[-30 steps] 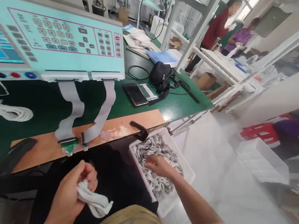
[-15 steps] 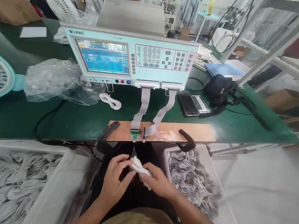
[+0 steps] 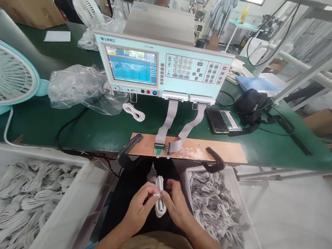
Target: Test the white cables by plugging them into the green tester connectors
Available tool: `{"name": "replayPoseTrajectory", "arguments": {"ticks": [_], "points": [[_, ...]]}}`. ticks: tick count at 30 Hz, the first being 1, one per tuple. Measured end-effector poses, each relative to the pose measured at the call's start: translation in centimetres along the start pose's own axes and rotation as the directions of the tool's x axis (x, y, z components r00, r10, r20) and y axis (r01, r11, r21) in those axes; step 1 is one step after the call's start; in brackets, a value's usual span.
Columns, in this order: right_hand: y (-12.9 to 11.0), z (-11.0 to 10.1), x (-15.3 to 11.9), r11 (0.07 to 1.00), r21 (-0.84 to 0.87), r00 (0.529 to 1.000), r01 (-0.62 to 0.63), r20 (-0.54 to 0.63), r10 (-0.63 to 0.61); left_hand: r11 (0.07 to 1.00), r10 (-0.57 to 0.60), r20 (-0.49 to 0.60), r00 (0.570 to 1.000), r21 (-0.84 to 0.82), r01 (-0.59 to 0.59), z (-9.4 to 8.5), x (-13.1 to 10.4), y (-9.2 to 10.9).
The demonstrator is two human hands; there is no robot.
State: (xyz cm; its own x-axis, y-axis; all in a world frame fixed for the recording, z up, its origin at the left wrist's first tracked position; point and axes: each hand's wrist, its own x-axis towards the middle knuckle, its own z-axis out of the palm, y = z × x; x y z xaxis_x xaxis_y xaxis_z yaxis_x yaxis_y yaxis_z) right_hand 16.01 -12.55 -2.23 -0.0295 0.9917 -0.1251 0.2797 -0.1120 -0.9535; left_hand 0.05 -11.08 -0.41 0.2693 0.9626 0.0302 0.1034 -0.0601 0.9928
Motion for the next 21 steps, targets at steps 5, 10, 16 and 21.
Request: {"name": "replayPoseTrajectory", "arguments": {"ticks": [5,10,16,21], "points": [[-1.6,-1.4,0.1,0.856,-0.167,0.861,0.489,0.249,-0.443,0.921,-0.288,-0.121,0.950,-0.308,0.239,0.8,0.9,-0.7],[-3.1,-1.9,1.3,0.748,-0.239,0.754,0.619,0.448,-0.481,0.841,-0.406,-0.199,0.892,-0.463,0.279,1.7,1.7,-0.7],[-2.8,-1.3,4.2,0.956,-0.010,0.955,0.293,0.039,-0.293,0.896,-0.333,-0.170,0.927,-0.364,0.255,2.2,3.4,0.2],[-2.5,-0.3,6.9,0.921,0.383,0.992,0.078,-0.126,-0.032,0.904,-0.314,-0.174,0.933,-0.354,0.238,1.7,5.7,0.4]]}}
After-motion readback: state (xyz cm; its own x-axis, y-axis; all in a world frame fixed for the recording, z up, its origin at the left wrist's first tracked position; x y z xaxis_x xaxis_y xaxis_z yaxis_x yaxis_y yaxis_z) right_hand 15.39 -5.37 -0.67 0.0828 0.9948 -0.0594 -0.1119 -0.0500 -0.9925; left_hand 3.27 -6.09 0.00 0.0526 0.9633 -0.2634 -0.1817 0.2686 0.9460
